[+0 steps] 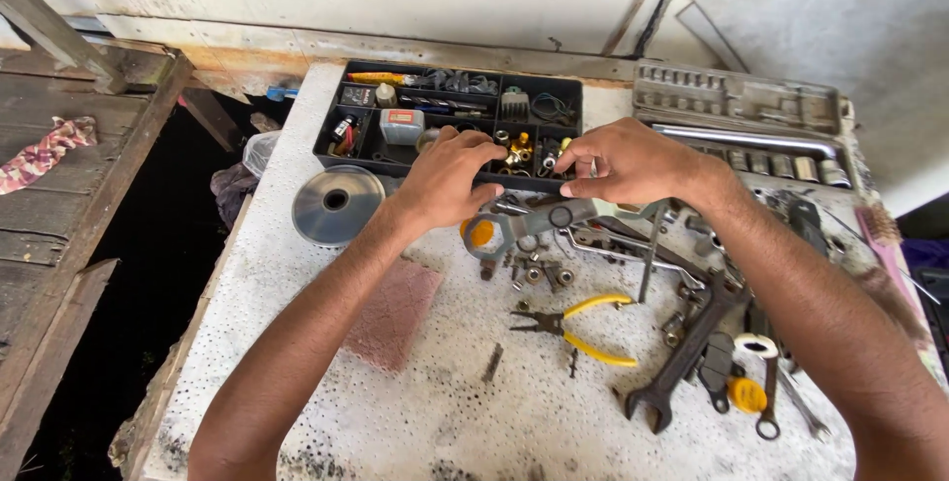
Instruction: Cleaning and assembling motorcycle mechanical parts using various hand tools on a workbench.
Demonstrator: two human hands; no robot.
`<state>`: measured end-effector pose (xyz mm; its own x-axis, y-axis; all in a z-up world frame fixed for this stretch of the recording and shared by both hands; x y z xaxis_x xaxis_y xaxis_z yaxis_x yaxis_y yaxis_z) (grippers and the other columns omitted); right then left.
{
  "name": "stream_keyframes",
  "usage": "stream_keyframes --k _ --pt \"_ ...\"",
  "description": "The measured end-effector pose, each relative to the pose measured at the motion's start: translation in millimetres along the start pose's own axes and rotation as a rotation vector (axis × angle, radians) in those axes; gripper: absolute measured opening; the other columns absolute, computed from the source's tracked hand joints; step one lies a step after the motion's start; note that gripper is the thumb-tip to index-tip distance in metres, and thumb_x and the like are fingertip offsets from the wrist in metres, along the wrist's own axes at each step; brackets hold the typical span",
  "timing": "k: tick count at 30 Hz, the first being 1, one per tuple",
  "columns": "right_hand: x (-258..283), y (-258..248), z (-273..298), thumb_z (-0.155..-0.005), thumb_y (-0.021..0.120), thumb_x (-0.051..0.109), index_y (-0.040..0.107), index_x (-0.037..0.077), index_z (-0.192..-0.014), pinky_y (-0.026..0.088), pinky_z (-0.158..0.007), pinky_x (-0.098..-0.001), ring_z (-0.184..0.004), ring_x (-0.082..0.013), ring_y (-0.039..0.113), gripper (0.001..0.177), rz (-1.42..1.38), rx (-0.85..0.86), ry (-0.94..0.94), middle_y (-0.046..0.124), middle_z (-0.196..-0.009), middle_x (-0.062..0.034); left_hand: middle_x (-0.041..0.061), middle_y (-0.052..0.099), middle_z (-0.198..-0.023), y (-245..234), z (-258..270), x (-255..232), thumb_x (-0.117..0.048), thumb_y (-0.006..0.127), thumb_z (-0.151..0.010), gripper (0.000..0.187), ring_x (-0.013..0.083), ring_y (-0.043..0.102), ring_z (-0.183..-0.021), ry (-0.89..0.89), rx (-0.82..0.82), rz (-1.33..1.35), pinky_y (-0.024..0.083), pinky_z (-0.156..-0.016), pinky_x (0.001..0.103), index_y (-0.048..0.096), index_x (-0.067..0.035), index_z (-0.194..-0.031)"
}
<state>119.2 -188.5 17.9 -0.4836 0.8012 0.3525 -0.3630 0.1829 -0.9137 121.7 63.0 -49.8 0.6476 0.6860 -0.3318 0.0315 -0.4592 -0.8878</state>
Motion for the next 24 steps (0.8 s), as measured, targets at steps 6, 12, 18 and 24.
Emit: stream_keyframes --k 6,12,18,24 --pt "-6 -6 54 -0.090 0.070 0.045 0.069 0.016 -0.125 0.061 -0.078 -0.0379 -0.081 -0.0164 0.078 0.046 0.089 0.128 0.114 0.081 -0.087 -0.0017 0.009 0.065 -0.126 -12 -3 -59 -0.026 0.085 -0.083 0.047 0.0325 0.057 -0.115 0.074 0.022 0.017 0.050 -0.098 0.048 0.069 -0.010 -0.123" --pt "-36 0 100 -0.091 0.069 0.043 0.065 0.014 -0.130 0.061 -0.086 -0.0395 -0.083 -0.0177 0.079 0.048 0.118 0.161 0.202 0.082 -0.084 -0.0036 0.008 0.065 -0.122 16 -20 -111 -0.027 0.084 -0.083 0.044 0.0288 0.059 -0.114 0.152 0.136 0.008 0.051 -0.100 0.046 0.069 -0.009 -0.121" --pt "-66 8 142 -0.092 0.069 0.045 0.069 0.016 -0.123 0.059 -0.090 -0.0420 -0.091 -0.0198 0.076 0.042 0.218 0.149 0.310 0.079 -0.088 -0.0032 0.010 0.065 -0.123 37 -42 -157 -0.026 0.085 -0.082 0.046 0.0307 0.058 -0.117 0.220 0.208 0.003 0.049 -0.099 0.049 0.070 -0.007 -0.121" --pt "-104 30 178 -0.090 0.072 0.041 0.072 0.012 -0.110 0.060 -0.086 -0.0406 -0.090 -0.0206 0.077 0.035 0.114 0.164 0.345 0.080 -0.089 -0.0054 0.011 0.067 -0.118 92 -68 -181 -0.029 0.084 -0.085 0.045 0.0298 0.059 -0.115 0.300 0.299 0.021 0.050 -0.102 0.049 0.070 -0.007 -0.122"
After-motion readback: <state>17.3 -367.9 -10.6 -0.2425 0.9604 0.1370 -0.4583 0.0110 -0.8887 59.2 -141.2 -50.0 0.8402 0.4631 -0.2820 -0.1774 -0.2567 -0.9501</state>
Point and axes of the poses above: each hand's wrist, its own z-axis away from the middle knuckle, its own y-axis out of the palm, x = y × z, the point moved 2 cm from there along -z, towards the middle knuckle
